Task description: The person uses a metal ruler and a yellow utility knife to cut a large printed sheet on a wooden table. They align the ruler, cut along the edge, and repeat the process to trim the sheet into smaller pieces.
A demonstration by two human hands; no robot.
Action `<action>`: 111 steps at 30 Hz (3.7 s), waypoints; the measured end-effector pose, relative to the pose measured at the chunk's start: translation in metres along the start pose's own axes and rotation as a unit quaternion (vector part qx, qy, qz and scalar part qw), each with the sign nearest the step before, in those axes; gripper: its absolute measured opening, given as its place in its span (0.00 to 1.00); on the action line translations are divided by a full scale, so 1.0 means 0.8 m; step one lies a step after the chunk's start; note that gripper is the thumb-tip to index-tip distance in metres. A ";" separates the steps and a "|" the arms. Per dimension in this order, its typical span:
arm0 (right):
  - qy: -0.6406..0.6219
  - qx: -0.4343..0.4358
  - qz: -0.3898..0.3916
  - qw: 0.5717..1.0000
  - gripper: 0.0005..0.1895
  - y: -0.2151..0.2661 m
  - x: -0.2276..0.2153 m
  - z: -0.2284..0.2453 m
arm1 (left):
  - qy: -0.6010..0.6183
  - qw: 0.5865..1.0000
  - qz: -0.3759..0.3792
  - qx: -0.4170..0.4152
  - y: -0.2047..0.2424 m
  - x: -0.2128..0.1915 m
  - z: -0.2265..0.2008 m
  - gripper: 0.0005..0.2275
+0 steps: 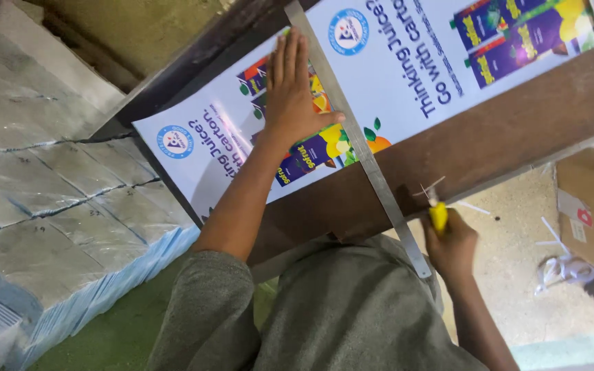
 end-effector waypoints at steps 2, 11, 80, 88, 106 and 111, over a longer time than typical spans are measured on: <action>0.032 -0.024 -0.035 0.999 0.14 -0.024 -0.025 0.028 | -0.029 0.999 0.036 -0.026 0.000 -0.007 -0.003 0.72; -0.015 -0.251 0.037 0.967 0.34 -0.270 0.000 0.234 | -0.071 0.989 0.098 -0.087 -0.006 -0.019 -0.026 0.76; 0.084 -0.182 -0.111 0.973 0.21 0.037 0.026 0.045 | -0.043 0.998 -0.009 0.041 0.003 -0.004 0.007 0.61; 0.065 -0.086 -0.088 0.990 0.22 0.046 0.054 0.033 | 0.019 0.987 -0.149 0.057 0.024 -0.002 0.027 0.44; -0.065 0.096 0.009 0.993 0.16 0.027 0.063 0.005 | 0.026 0.990 -0.134 0.028 0.019 -0.018 0.020 0.51; -0.086 0.109 -0.001 0.990 0.15 0.024 0.056 0.019 | 0.030 0.991 -0.123 0.030 0.017 -0.016 0.021 0.51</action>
Point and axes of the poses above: each hand's wrist, its own y-axis away from the middle knuckle, its own x-axis out of the palm, z = x × y, the point moved 5 cm from there along -y, towards the middle knuckle, and after that the axes turned 13 degrees about -x, right-handed, at the moved point
